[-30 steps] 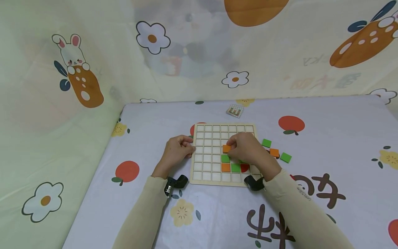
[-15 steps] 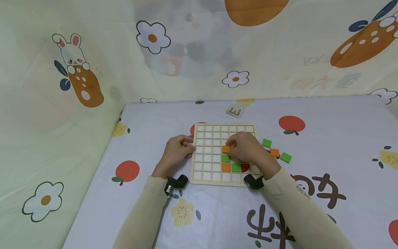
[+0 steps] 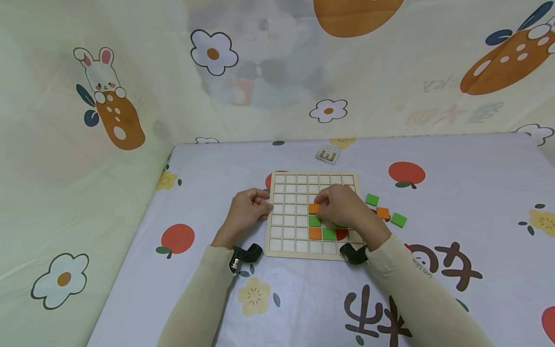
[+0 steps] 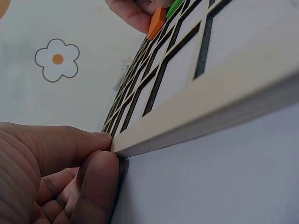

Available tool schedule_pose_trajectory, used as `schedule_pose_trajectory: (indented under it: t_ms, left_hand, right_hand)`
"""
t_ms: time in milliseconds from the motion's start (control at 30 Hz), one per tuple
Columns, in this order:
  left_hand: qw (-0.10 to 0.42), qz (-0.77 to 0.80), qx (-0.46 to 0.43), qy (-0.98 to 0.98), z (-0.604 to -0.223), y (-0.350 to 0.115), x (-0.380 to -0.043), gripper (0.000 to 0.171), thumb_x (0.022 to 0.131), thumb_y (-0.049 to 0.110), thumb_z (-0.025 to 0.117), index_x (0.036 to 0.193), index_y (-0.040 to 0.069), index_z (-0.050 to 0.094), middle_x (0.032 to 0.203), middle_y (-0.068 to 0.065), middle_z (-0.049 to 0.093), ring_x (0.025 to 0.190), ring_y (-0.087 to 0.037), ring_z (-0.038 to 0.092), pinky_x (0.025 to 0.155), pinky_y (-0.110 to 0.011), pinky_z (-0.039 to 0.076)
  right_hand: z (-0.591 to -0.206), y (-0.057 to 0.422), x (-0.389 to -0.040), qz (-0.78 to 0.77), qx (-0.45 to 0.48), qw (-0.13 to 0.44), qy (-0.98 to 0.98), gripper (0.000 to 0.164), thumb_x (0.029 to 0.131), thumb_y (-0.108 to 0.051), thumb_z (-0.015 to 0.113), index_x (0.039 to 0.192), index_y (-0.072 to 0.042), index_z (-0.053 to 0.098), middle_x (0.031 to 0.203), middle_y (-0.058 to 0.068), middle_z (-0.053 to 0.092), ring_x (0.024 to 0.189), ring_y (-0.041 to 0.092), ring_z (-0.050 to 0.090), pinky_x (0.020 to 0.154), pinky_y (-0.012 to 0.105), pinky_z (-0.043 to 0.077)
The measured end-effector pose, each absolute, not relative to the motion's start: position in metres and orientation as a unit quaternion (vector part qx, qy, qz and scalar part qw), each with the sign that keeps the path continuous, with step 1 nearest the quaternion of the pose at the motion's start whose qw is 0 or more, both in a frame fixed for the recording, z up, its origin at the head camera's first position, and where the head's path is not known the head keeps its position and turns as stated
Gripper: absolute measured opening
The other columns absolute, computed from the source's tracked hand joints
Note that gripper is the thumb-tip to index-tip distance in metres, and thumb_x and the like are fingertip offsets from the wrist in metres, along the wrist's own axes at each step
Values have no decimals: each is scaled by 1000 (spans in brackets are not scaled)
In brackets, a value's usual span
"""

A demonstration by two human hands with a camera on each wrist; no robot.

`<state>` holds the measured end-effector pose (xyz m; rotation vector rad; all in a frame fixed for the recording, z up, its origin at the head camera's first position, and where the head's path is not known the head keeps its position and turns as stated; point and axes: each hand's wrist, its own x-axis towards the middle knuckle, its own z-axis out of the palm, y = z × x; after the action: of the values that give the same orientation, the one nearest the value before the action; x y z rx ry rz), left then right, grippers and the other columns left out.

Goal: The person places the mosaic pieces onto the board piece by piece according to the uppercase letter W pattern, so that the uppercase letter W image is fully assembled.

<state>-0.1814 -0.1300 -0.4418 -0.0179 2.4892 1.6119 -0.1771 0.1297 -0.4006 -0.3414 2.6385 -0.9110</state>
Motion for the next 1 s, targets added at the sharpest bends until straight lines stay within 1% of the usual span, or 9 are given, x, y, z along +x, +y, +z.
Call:
schedule_pose_trajectory:
  t_ms: [333,533,767,1000]
  left_hand:
    - [88,540,-5,837,-442,-130,-182,22,91,-2,76,112,-3,70,81,-6,66,62,-10,62,60,-20,56]
    - [87,541,-7,837,-442,-130,-181,22,91,-2,76,112,-3,70,81,-6,66,62,-10,62,60,-20,56]
    - [88,540,-9,837,-441,-129,-181,22,91,-2,76,112,-3,70,81,-6,66,62,-10,61,60,-20,56]
    - [91,544,-11,834,-442,-129,-181,22,91,-1,76,112,-3,70,81,-6,65,63,-11,61,60,-20,56]
  right_hand:
    - [-401,130,-178,-309,-131,160,928,24,85,-3,71,108,0,76,77,2,66,73,18,58,70,31,48]
    - [-401,130,-178,-314,-124,162,927,23,87,-4,72,109,-1,76,78,3,67,73,18,58,70,31,48]
    - [-401,130,-176,-316,-129,152,928,24,85,-2,70,108,-1,77,77,2,65,72,17,56,68,30,46]
    - [-401,130,-175,-315,-128,154,928,26,86,-3,70,111,-1,76,80,2,65,76,18,56,70,30,46]
